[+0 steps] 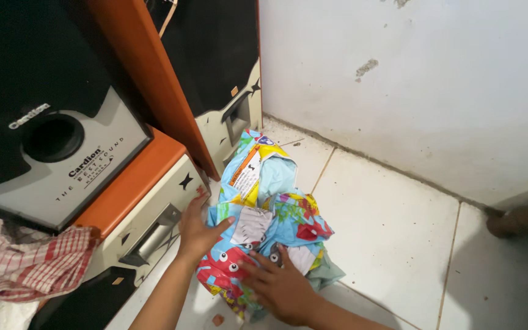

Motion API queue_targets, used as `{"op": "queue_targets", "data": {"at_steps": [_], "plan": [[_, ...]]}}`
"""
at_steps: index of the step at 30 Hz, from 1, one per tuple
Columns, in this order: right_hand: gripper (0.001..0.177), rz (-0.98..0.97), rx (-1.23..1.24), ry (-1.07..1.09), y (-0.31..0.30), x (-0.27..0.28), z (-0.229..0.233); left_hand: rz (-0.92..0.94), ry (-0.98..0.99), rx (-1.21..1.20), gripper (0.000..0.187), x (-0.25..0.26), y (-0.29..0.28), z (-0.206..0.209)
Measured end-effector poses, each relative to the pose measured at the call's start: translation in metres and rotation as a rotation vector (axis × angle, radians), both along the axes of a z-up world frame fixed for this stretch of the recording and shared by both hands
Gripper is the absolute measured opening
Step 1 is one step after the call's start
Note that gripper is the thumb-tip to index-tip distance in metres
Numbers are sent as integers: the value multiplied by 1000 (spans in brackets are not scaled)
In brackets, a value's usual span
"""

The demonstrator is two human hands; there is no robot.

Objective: The person wipes a large black speaker and a smaller speaker with a cloth, folds a patterned cloth, and organizes items including a folding wooden stand and a piece of clothing on the floor.

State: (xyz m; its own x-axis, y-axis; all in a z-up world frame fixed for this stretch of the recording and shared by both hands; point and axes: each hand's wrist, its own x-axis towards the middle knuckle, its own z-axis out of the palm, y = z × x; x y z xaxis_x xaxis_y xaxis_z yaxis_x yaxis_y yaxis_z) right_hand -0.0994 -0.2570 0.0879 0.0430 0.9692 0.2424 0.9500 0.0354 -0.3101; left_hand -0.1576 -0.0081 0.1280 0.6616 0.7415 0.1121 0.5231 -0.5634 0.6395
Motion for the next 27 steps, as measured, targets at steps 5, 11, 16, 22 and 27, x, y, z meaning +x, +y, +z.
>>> {"op": "queue_targets", "data": {"at_steps": [5,11,16,22,27], "plan": [[54,-214,347,331,-30,50,-20,295,113,-1070,115,-16,9,-45],[110,-971,181,1024,-32,160,-78,-10,-201,-1755,73,-53,23,-103],[113,-861,-445,1330,-45,182,-58,-99,-41,-1839,79,-51,19,-129],[104,-683,-413,1602,-43,195,-70,-266,-5,-1786,78,-22,1,-125],[92,-834,-345,1707,-65,216,-108,-196,-21,-1739,62,7,-20,-105]]}}
